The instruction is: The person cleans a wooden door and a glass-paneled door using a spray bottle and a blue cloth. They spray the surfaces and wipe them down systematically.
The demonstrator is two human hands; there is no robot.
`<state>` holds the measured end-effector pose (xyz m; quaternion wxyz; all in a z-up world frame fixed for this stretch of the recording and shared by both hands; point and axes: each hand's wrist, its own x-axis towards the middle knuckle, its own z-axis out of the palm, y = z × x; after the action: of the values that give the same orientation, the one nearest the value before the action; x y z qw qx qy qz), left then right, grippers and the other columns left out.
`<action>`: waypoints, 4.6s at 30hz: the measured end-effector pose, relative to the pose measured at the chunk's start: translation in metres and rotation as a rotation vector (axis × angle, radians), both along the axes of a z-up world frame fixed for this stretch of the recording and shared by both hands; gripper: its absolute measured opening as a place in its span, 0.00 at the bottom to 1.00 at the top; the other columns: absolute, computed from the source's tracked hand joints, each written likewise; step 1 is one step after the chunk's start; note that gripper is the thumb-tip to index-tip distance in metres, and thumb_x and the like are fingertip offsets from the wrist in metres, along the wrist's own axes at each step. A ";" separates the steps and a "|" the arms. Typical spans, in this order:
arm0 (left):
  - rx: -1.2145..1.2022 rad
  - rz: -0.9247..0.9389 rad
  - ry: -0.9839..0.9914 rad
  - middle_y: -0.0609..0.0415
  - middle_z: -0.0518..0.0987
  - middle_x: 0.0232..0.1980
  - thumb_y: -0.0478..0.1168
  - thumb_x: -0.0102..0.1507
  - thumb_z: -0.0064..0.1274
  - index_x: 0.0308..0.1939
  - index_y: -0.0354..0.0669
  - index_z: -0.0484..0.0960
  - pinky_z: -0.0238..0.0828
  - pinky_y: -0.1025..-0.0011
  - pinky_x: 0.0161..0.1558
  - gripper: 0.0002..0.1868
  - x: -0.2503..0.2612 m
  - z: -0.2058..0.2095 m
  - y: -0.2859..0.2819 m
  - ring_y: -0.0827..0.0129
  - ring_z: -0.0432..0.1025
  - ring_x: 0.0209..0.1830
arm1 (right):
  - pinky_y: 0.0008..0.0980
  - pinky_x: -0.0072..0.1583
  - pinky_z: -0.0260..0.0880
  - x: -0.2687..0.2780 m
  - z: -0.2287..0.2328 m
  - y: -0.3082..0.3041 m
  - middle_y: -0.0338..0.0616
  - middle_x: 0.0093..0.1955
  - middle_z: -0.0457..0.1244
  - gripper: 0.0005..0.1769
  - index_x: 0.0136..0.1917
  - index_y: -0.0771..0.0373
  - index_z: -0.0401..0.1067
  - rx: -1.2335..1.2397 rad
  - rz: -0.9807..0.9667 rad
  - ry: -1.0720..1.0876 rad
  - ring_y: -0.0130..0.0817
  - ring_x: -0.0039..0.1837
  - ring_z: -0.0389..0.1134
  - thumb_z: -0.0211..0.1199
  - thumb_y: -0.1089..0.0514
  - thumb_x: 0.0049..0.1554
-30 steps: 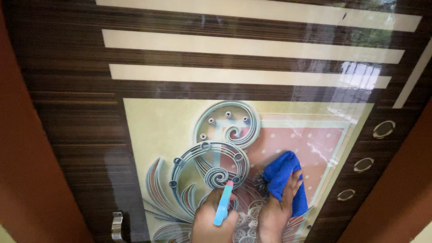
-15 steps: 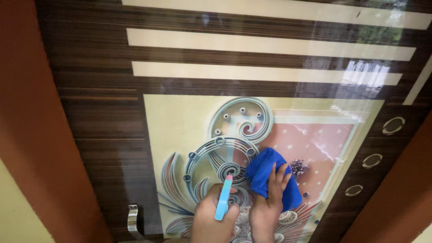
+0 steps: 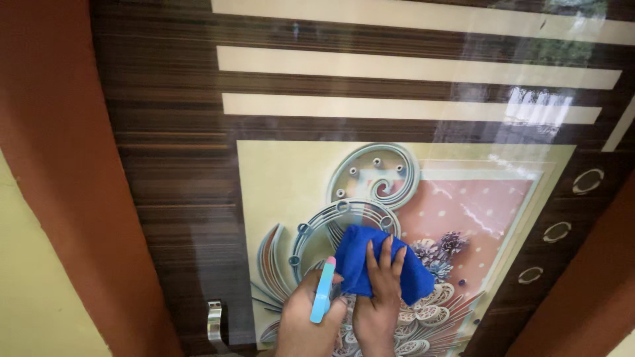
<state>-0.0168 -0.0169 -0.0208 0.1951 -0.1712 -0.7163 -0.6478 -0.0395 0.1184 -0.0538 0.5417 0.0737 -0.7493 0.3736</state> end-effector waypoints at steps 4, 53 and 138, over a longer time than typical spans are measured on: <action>-0.016 0.005 -0.046 0.49 0.86 0.45 0.35 0.51 0.62 0.45 0.42 0.83 0.77 0.66 0.45 0.18 0.002 0.003 -0.009 0.62 0.83 0.41 | 0.49 0.79 0.39 -0.005 -0.008 -0.002 0.58 0.83 0.49 0.31 0.73 0.61 0.68 0.013 -0.034 0.011 0.61 0.87 0.38 0.56 0.65 0.55; 0.078 0.081 -0.376 0.49 0.78 0.27 0.33 0.50 0.57 0.46 0.47 0.84 0.72 0.65 0.24 0.20 0.027 0.013 0.106 0.65 0.73 0.16 | 0.47 0.83 0.28 -0.011 -0.025 0.130 0.60 0.86 0.42 0.32 0.80 0.67 0.52 -0.217 -0.079 0.000 0.51 0.88 0.35 0.46 0.67 0.63; -0.064 0.061 -0.284 0.49 0.86 0.35 0.37 0.50 0.59 0.48 0.49 0.84 0.78 0.68 0.42 0.21 -0.012 -0.044 -0.064 0.67 0.84 0.34 | 0.41 0.80 0.41 -0.024 -0.043 -0.029 0.59 0.81 0.52 0.26 0.74 0.70 0.63 -0.404 -0.148 0.018 0.49 0.84 0.49 0.51 0.69 0.61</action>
<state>-0.0290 -0.0805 -0.0653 0.1058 -0.0623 -0.7617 -0.6362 -0.0634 0.0891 -0.0968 0.5783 -0.0883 -0.6575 0.4749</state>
